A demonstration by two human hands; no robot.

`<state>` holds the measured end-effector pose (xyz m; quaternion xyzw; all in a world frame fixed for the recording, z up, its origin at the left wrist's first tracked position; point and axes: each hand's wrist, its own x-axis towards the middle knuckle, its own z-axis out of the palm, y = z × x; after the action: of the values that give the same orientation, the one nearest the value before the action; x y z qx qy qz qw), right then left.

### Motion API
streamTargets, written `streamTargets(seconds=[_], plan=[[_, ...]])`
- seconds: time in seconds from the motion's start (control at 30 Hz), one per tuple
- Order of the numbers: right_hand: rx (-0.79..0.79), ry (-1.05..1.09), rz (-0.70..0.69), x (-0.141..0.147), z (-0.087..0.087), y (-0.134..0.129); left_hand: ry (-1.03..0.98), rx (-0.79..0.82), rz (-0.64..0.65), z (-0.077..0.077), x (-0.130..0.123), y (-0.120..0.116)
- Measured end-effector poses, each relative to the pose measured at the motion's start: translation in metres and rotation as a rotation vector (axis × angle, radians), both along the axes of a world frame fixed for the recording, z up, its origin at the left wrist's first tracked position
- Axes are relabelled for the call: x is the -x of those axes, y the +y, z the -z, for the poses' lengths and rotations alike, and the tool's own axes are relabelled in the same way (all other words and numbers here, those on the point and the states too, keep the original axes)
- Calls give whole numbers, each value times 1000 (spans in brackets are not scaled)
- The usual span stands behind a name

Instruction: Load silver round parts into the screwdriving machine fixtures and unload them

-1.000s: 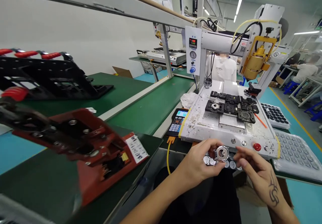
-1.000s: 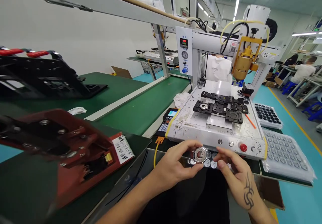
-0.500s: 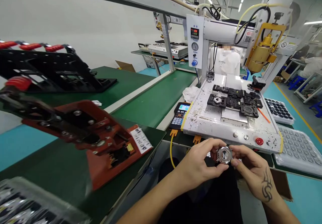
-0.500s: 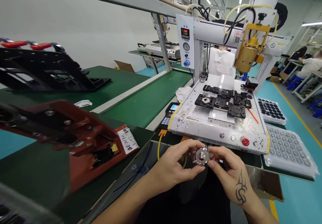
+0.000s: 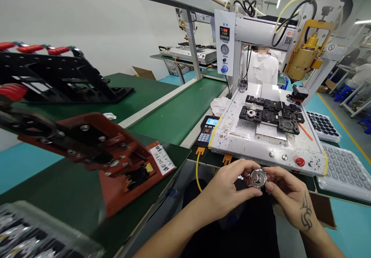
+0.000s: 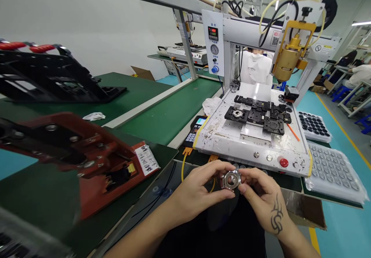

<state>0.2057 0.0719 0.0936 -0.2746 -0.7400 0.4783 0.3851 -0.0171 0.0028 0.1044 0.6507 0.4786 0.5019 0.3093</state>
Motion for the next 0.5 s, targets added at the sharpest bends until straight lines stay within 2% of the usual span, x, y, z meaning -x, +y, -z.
streamTargets(seconds=[0.1, 0.27, 0.5], plan=[[62, 53, -34, 2, 1, 0, 8, -23, 8, 2, 2, 1], [34, 18, -17, 2, -2, -1, 16, -42, 5, 2, 1, 2], [46, 72, 11, 3, 1, -5, -55, 26, -38, 4, -4, -2]])
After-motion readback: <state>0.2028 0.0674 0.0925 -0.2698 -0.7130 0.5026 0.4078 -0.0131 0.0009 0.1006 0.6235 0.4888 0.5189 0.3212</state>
